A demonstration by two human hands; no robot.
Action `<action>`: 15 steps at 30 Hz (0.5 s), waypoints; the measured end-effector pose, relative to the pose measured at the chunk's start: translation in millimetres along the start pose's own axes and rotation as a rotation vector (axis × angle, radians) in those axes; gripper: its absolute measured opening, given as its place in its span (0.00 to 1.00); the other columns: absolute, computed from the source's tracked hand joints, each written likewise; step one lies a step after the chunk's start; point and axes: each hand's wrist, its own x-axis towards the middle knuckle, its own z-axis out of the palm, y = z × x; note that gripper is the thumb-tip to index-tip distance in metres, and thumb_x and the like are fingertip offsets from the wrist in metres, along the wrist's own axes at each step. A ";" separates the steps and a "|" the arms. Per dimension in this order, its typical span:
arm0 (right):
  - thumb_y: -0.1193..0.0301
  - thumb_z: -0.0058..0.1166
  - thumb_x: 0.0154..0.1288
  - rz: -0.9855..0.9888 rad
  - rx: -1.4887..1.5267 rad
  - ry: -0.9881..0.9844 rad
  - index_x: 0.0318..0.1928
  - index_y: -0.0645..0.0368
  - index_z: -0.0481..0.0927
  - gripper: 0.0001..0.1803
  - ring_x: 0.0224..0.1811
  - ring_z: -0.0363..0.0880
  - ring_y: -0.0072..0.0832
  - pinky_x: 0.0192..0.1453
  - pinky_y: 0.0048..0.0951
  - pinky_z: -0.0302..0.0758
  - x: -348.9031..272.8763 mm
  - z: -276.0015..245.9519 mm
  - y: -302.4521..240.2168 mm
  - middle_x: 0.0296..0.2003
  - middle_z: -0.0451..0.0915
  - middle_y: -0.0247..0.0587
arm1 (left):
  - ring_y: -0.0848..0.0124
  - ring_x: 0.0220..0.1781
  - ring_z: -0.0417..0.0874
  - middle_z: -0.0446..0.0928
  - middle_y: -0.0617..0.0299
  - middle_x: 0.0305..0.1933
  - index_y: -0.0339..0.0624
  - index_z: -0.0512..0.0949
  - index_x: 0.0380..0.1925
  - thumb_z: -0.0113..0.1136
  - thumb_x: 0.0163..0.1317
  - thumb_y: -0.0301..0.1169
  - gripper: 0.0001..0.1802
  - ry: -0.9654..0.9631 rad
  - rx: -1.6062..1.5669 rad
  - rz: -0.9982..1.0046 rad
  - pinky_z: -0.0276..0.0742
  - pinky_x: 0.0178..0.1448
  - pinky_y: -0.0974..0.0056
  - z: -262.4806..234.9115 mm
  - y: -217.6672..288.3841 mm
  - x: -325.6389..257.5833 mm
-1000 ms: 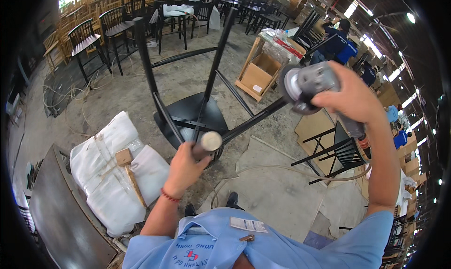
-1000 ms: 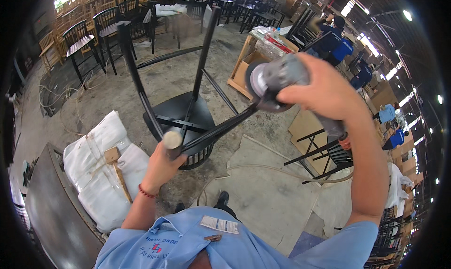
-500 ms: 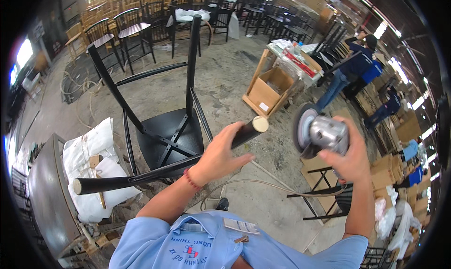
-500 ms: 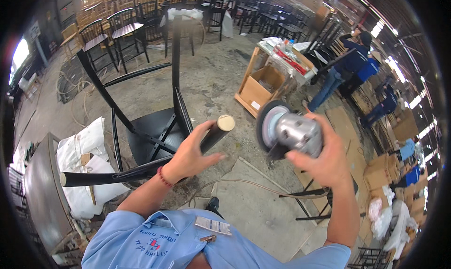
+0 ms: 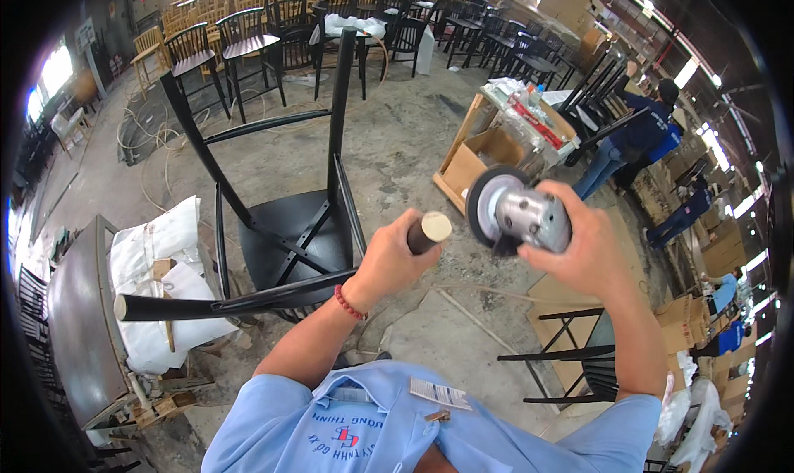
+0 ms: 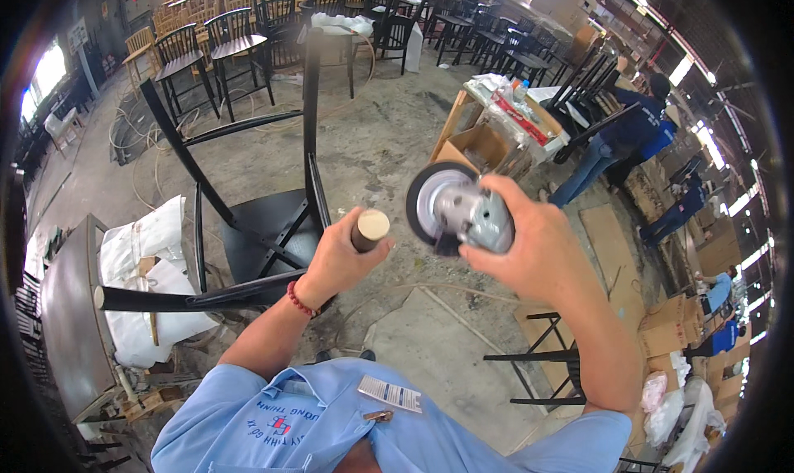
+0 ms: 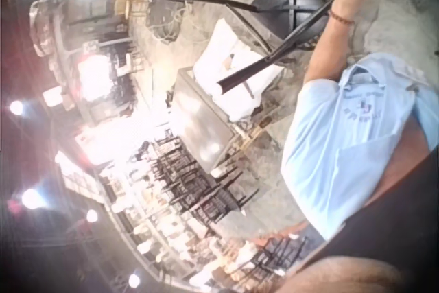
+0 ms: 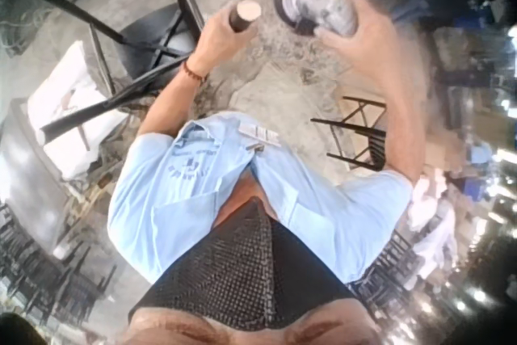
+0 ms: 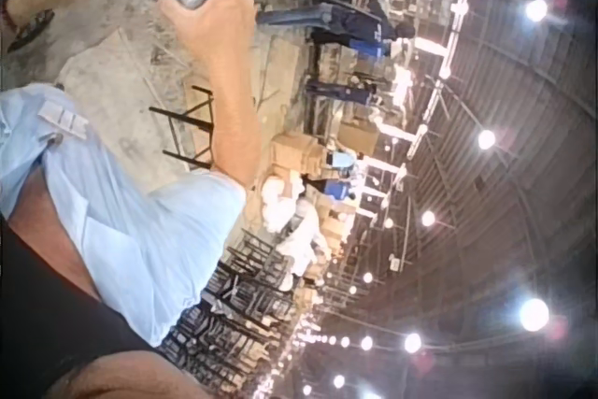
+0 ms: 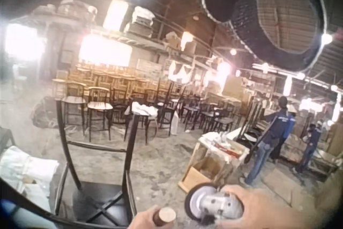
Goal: The person repeatedly picks up black chairs, uses a power sander on the chair legs, and wipes the legs with a cloth. The person then places the chairs back in a stack. This cycle is repeated multiple times.
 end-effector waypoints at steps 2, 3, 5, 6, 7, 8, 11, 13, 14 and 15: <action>0.62 0.70 0.48 0.013 -0.036 -0.085 0.55 0.52 0.74 0.32 0.35 0.84 0.49 0.40 0.41 0.79 -7.3 -5.5 -14.5 0.33 0.83 0.54 | 0.53 0.41 0.86 0.83 0.46 0.38 0.36 0.75 0.43 0.70 0.56 0.31 0.18 -0.035 -0.035 -0.011 0.79 0.45 0.58 0.6 -2.3 -3.4; 0.62 0.70 0.48 -0.005 -0.062 -0.127 0.55 0.52 0.74 0.32 0.35 0.84 0.50 0.40 0.41 0.79 -7.1 -5.9 -25.3 0.33 0.83 0.54 | 0.53 0.41 0.86 0.82 0.46 0.38 0.37 0.75 0.43 0.70 0.55 0.31 0.18 -0.033 -0.058 -0.005 0.79 0.45 0.57 1.4 -4.5 -2.2; 0.62 0.70 0.48 -0.027 -0.090 -0.202 0.54 0.53 0.74 0.32 0.35 0.84 0.50 0.39 0.41 0.78 -10.3 -0.4 -44.4 0.32 0.83 0.54 | 0.51 0.41 0.85 0.82 0.46 0.38 0.37 0.75 0.43 0.70 0.54 0.31 0.19 -0.048 -0.085 0.006 0.79 0.45 0.57 2.3 -8.0 -2.5; 0.62 0.70 0.48 -0.018 -0.088 -0.248 0.55 0.55 0.73 0.32 0.35 0.84 0.51 0.39 0.42 0.78 -5.7 -1.0 -46.3 0.31 0.83 0.54 | 0.49 0.40 0.85 0.82 0.46 0.37 0.37 0.75 0.43 0.70 0.54 0.30 0.19 -0.045 -0.040 0.024 0.79 0.44 0.56 1.1 -8.6 -2.3; 0.62 0.70 0.48 0.017 -0.120 -0.196 0.55 0.55 0.73 0.33 0.35 0.84 0.51 0.39 0.42 0.79 -1.4 -3.7 -49.0 0.31 0.83 0.54 | 0.49 0.40 0.85 0.82 0.46 0.36 0.37 0.75 0.43 0.70 0.53 0.30 0.19 -0.046 -0.048 0.013 0.79 0.44 0.55 0.5 -6.8 -1.0; 0.62 0.70 0.48 0.052 -0.152 -0.144 0.55 0.55 0.73 0.33 0.35 0.84 0.51 0.40 0.42 0.79 2.8 -6.7 -51.7 0.31 0.83 0.53 | 0.49 0.40 0.84 0.82 0.46 0.36 0.37 0.74 0.42 0.70 0.53 0.30 0.19 -0.048 -0.057 0.001 0.79 0.44 0.55 0.1 -5.1 0.2; 0.62 0.70 0.48 0.092 -0.157 -0.117 0.56 0.55 0.73 0.34 0.36 0.84 0.52 0.41 0.43 0.79 -0.1 -9.4 -64.3 0.32 0.83 0.54 | 0.49 0.40 0.84 0.82 0.46 0.35 0.38 0.74 0.42 0.71 0.52 0.30 0.19 -0.060 -0.070 0.013 0.79 0.44 0.55 -3.4 -5.1 0.7; 0.62 0.71 0.47 0.101 -0.125 -0.146 0.56 0.55 0.73 0.34 0.37 0.84 0.52 0.42 0.44 0.79 -6.7 -8.7 -72.5 0.33 0.83 0.55 | 0.49 0.40 0.84 0.81 0.46 0.35 0.38 0.75 0.42 0.71 0.52 0.30 0.19 -0.079 -0.088 0.037 0.79 0.43 0.55 -2.5 -9.1 -1.7; 0.61 0.70 0.47 0.102 -0.185 -0.199 0.57 0.53 0.73 0.35 0.37 0.84 0.53 0.42 0.44 0.79 -8.4 -5.2 -78.3 0.34 0.83 0.55 | 0.49 0.40 0.84 0.81 0.47 0.35 0.39 0.75 0.42 0.71 0.52 0.29 0.19 -0.111 -0.046 0.007 0.79 0.44 0.54 -5.4 -6.9 -2.5; 0.61 0.70 0.47 0.124 -0.192 -0.205 0.57 0.53 0.72 0.35 0.37 0.84 0.53 0.42 0.44 0.79 -6.0 -4.1 -81.5 0.34 0.83 0.55 | 0.49 0.40 0.84 0.81 0.47 0.35 0.39 0.75 0.42 0.71 0.51 0.29 0.19 -0.094 -0.056 0.033 0.78 0.44 0.54 -4.0 -8.2 -1.5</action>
